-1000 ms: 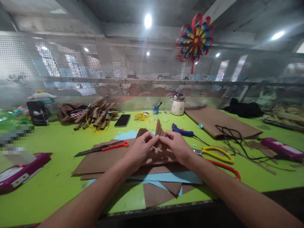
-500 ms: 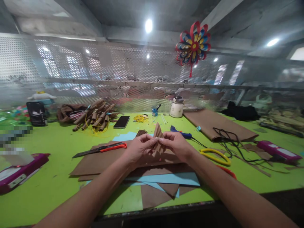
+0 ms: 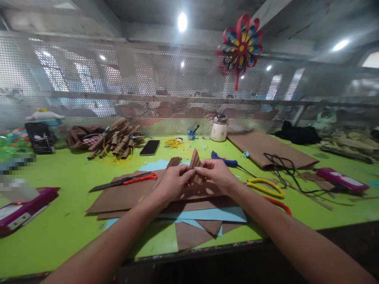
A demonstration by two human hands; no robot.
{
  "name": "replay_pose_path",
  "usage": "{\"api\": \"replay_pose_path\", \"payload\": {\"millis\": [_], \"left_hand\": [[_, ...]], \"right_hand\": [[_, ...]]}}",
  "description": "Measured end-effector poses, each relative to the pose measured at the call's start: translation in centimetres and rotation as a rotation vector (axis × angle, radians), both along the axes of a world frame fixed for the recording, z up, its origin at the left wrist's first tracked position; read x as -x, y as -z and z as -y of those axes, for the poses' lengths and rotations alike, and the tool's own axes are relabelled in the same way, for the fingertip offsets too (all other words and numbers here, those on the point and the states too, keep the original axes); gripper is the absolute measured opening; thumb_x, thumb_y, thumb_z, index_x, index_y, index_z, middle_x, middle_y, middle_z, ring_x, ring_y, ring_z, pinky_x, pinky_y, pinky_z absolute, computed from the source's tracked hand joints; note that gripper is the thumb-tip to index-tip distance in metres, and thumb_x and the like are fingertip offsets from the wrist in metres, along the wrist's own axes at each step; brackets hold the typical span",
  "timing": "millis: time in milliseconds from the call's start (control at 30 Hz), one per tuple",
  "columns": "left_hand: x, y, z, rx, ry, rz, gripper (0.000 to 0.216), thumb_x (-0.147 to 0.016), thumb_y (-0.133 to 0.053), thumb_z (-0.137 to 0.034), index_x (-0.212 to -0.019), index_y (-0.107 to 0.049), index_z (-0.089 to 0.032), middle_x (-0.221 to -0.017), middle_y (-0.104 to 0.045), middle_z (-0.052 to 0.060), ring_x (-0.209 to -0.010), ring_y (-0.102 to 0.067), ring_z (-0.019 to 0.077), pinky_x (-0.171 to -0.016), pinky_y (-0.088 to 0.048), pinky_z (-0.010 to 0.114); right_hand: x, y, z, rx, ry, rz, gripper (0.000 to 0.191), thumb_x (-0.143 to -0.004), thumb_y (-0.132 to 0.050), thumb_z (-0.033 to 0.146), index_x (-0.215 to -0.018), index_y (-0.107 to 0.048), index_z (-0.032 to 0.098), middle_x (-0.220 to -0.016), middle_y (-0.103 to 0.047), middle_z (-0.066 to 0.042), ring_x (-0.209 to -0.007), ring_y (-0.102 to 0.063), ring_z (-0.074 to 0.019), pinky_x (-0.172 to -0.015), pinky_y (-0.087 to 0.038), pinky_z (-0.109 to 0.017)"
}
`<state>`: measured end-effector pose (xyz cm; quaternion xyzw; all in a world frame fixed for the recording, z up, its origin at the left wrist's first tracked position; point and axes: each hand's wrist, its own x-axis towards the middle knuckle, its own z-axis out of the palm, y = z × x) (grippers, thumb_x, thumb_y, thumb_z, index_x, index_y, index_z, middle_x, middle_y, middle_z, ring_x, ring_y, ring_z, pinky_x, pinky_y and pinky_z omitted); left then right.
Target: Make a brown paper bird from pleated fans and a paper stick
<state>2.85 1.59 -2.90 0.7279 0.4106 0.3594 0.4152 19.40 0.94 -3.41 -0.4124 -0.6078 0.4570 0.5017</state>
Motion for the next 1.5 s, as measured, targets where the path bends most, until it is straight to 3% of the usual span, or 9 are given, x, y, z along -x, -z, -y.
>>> {"api": "replay_pose_path", "payload": {"millis": [233, 433, 567, 633, 767, 900, 1167, 1367, 1500], "left_hand": [[0.3, 0.0, 0.3, 0.144, 0.154, 0.081, 0.036, -0.08, -0.053, -0.045, -0.065, -0.059, -0.013, -0.057, -0.051, -0.002, -0.054, -0.043, 0.0092, -0.054, -0.033, 0.022], [0.2, -0.2, 0.7, 0.224, 0.208, 0.177, 0.032, -0.08, -0.056, -0.043, -0.071, -0.062, -0.012, -0.06, -0.054, -0.001, -0.057, -0.046, 0.0083, -0.057, -0.036, 0.022], [0.0, -0.3, 0.7, 0.314, 0.239, 0.222, 0.032, -0.08, -0.055, -0.044, -0.083, -0.062, -0.013, -0.066, -0.058, 0.002, -0.06, -0.052, 0.0106, -0.058, -0.041, 0.024], [-0.2, -0.4, 0.7, 0.216, 0.129, 0.182, 0.033, -0.081, -0.054, -0.044, -0.094, -0.06, -0.014, -0.075, -0.061, 0.004, -0.065, -0.056, 0.0134, -0.06, -0.044, 0.027], [-0.3, -0.1, 0.7, -0.412, -0.18, -0.112, 0.027, -0.083, -0.052, -0.039, -0.093, -0.062, -0.016, -0.088, -0.061, 0.007, -0.081, -0.056, 0.0181, -0.073, -0.045, 0.032], [-0.2, 0.2, 1.1, -0.751, -0.199, -0.414, 0.026, -0.088, -0.045, -0.032, -0.095, -0.066, -0.019, -0.087, -0.058, 0.007, -0.083, -0.053, 0.019, -0.076, -0.042, 0.032], [-0.3, -0.7, 1.5, -0.586, -0.069, -0.439, 0.028, -0.09, -0.039, -0.024, -0.091, -0.066, -0.019, -0.076, -0.064, 0.004, -0.068, -0.054, 0.0144, -0.062, -0.037, 0.024], [-0.2, -0.5, 1.0, -0.442, -0.167, -0.399, 0.032, -0.089, -0.039, -0.029, -0.07, -0.06, -0.015, -0.063, -0.061, 0.003, -0.057, -0.05, 0.0124, -0.054, -0.032, 0.023], [-0.2, -0.5, 1.1, -0.48, -0.14, -0.436, 0.028, -0.088, -0.038, -0.025, -0.076, -0.061, -0.016, -0.07, -0.063, 0.004, -0.061, -0.053, 0.0136, -0.056, -0.033, 0.024]], "right_hand": [[-0.9, 0.0, -0.4, -0.096, 0.017, 0.19, 0.03, -0.071, -0.065, 0.042, -0.061, -0.059, 0.014, -0.054, -0.054, 0.002, -0.05, -0.047, -0.0092, -0.049, -0.034, -0.023], [-1.1, -0.6, -0.1, 0.084, -0.187, -0.083, 0.028, -0.067, -0.072, 0.035, -0.081, -0.064, 0.013, -0.071, -0.064, -0.003, -0.059, -0.056, -0.0118, -0.059, -0.044, -0.028], [-0.9, -0.7, 0.0, 0.127, -0.198, -0.212, 0.024, -0.065, -0.074, 0.032, -0.074, -0.064, 0.012, -0.068, -0.065, -0.004, -0.06, -0.06, -0.0146, -0.062, -0.047, -0.032], [-0.9, -0.6, -0.2, 0.092, -0.125, -0.243, 0.024, -0.063, -0.076, 0.031, -0.072, -0.064, 0.012, -0.066, -0.064, -0.003, -0.059, -0.059, -0.0133, -0.061, -0.046, -0.031], [-0.9, -0.3, -0.7, 0.06, 0.005, -0.257, 0.024, -0.062, -0.076, 0.032, -0.073, -0.066, 0.013, -0.063, -0.062, -0.001, -0.055, -0.055, -0.011, -0.059, -0.044, -0.028], [-0.6, 0.0, -0.6, 0.01, 0.006, -0.258, 0.022, -0.063, -0.076, 0.033, -0.069, -0.065, 0.014, -0.062, -0.06, 0.001, -0.054, -0.052, -0.0102, -0.058, -0.042, -0.027], [-0.3, 0.1, -0.4, 0.003, -0.026, -0.181, 0.026, -0.066, -0.073, 0.037, -0.067, -0.063, 0.014, -0.06, -0.059, 0.001, -0.053, -0.049, -0.009, -0.056, -0.038, -0.025], [-0.6, -0.3, -0.2, 0.031, -0.131, -0.003, 0.032, -0.07, -0.067, 0.045, -0.066, -0.063, 0.013, -0.06, -0.059, -0.001, -0.053, -0.048, -0.0091, -0.054, -0.037, -0.025], [-0.6, -0.2, -0.1, -0.016, -0.139, 0.04, 0.032, -0.071, -0.066, 0.045, -0.064, -0.06, 0.015, -0.056, -0.054, 0.001, -0.053, -0.047, -0.0099, -0.054, -0.037, -0.026]]}}
